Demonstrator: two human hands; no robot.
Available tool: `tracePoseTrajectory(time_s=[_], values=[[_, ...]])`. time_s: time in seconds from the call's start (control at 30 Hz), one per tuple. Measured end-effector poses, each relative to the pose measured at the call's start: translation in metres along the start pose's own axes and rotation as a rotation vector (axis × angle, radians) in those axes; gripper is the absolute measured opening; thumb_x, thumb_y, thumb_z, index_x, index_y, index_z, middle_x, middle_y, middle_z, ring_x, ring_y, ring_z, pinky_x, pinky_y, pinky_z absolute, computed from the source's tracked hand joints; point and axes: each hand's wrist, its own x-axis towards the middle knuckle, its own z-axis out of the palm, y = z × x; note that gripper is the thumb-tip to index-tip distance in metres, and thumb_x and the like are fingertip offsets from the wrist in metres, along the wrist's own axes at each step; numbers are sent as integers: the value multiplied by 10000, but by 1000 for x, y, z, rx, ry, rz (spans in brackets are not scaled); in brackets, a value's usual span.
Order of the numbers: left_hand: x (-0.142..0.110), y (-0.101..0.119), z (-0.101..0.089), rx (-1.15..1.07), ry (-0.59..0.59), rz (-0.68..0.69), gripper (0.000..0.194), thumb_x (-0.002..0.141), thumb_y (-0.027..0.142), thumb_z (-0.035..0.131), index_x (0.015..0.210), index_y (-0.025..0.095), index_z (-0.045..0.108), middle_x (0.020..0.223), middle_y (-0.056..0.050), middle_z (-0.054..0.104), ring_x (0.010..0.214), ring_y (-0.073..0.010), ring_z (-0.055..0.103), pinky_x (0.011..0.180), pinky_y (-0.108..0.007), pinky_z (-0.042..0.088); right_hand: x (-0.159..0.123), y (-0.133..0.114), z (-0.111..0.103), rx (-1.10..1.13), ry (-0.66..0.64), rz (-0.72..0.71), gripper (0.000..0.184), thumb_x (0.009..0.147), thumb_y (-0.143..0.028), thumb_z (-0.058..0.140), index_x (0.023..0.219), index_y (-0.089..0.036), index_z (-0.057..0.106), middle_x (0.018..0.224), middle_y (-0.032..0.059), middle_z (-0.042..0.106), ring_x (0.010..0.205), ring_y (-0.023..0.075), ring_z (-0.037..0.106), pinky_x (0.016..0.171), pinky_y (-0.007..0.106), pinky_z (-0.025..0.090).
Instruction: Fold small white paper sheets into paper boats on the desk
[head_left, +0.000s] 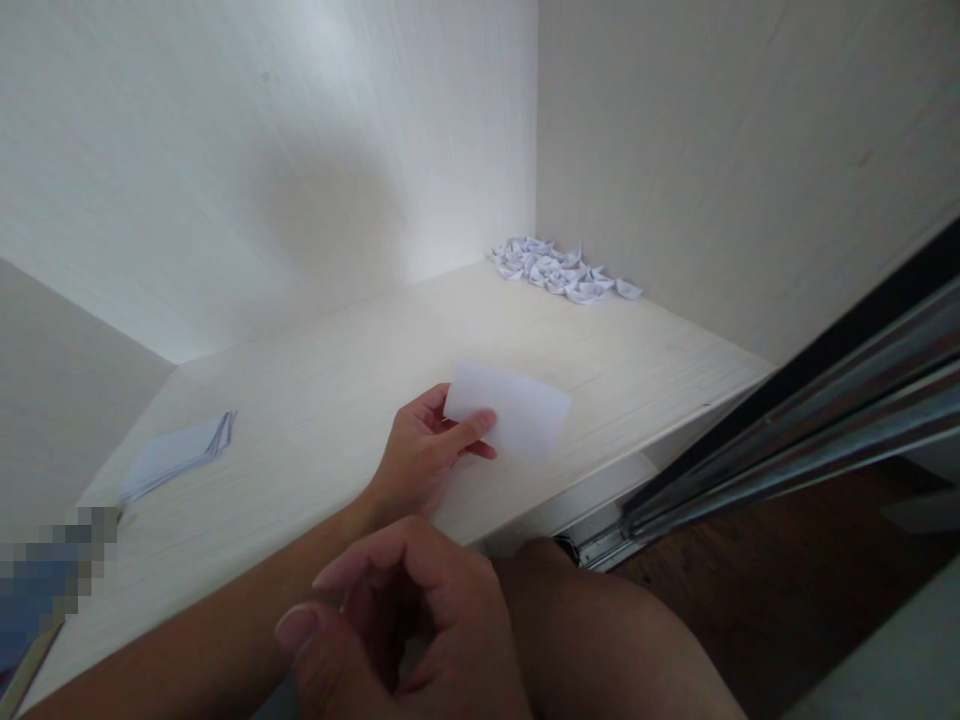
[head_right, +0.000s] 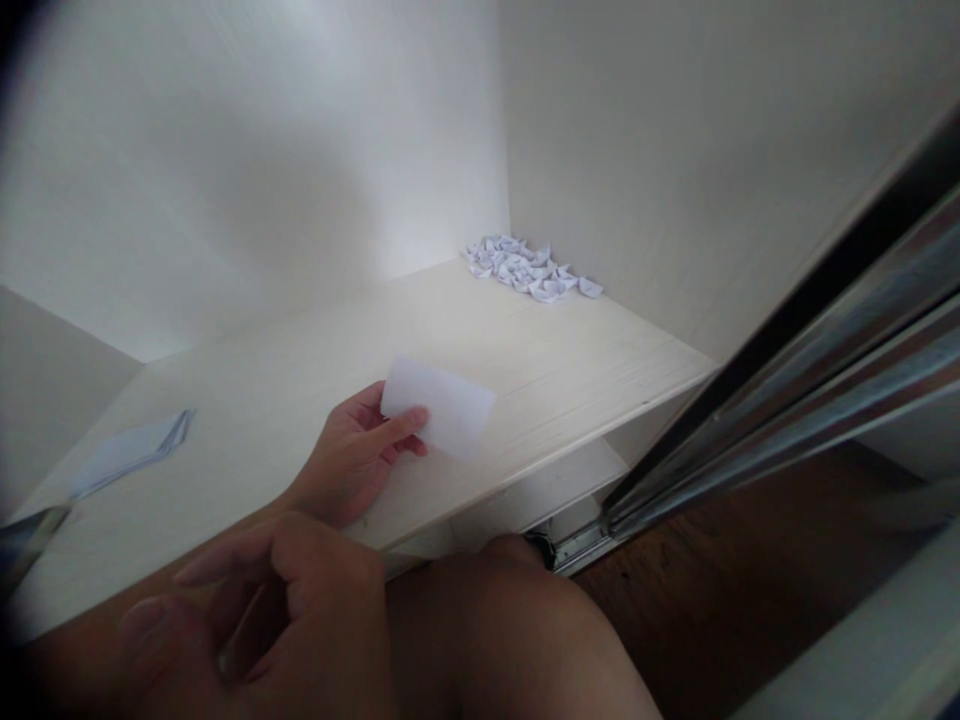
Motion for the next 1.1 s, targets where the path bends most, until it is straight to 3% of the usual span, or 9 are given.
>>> tracePoseTrajectory(time_s=[0.1, 0.33, 0.4, 0.47, 0.6, 0.73, 0.87, 0.97, 1.1], values=[[1, 1, 1, -13, 7, 19, 281, 670, 271, 905, 854, 146, 733, 774, -12, 710, 629, -120, 591, 528, -240, 475, 4, 1, -3, -97, 4, -90, 96, 861, -285, 699, 942, -258, 742, 692, -20, 650, 544, 103, 555, 474, 165, 471], [1, 1, 2, -41, -30, 50, 241, 693, 284, 890, 808, 141, 734, 763, -19, 703, 646, -128, 598, 545, -247, 469, 9, 12, 6, -290, -150, -302, 437, 760, -157, 685, 1184, -258, 697, 1108, 39, 695, 804, 153, 677, 692, 252, 587], [0, 0, 1, -32, -29, 69, 224, 711, 281, 879, 815, 139, 741, 779, -24, 707, 656, -129, 599, 550, -247, 476, 7, 20, 10, -387, -176, -297, 534, 729, -230, 785, 1249, -274, 669, 1161, 44, 675, 865, 195, 692, 761, 325, 610], [-1, -1, 1, -16, -27, 81, 219, 717, 287, 877, 802, 136, 742, 767, -26, 705, 640, -129, 593, 545, -252, 480, 4, 28, 14, -551, -213, -361, 651, 714, -381, 860, 1317, -299, 629, 1175, 62, 658, 883, 246, 693, 717, 369, 617], [-2, -2, 1, -7, -23, 80, 239, 707, 295, 883, 812, 126, 750, 778, -43, 718, 644, -141, 606, 538, -258, 495, -2, 41, 29, -808, -330, -630, 645, 863, -539, 727, 1444, -342, 529, 1282, 84, 626, 932, 253, 667, 692, 352, 614], [-2, -1, 1, 2, -34, 79, 247, 708, 294, 878, 828, 120, 751, 798, -49, 721, 675, -142, 618, 555, -250, 518, -3, 46, 44, -1002, -213, -740, 369, 1009, -438, 549, 1373, -379, 570, 1438, 38, 595, 915, 241, 629, 735, 400, 598], [-2, -1, 1, 27, -55, 76, 248, 702, 311, 876, 796, 128, 738, 766, -33, 711, 650, -130, 607, 555, -242, 515, 8, 44, 39, -1069, -59, -876, 369, 1030, -385, 529, 1355, -230, 609, 1427, 80, 608, 941, 246, 602, 724, 393, 574], [-1, -2, 1, 2, -54, 63, 255, 688, 314, 879, 794, 132, 734, 769, -29, 711, 652, -127, 608, 548, -235, 508, 15, 39, 33, -1070, 28, -959, 311, 1013, -371, 582, 1281, -234, 660, 1287, 48, 681, 848, 218, 581, 650, 377, 526], [0, -2, 1, -7, -62, 52, 259, 678, 316, 881, 791, 134, 736, 775, -33, 712, 676, -133, 613, 550, -232, 508, 17, 35, 29, -1065, 37, -914, 256, 1023, -301, 576, 1257, -262, 670, 1247, 3, 705, 850, 212, 597, 657, 392, 509]])
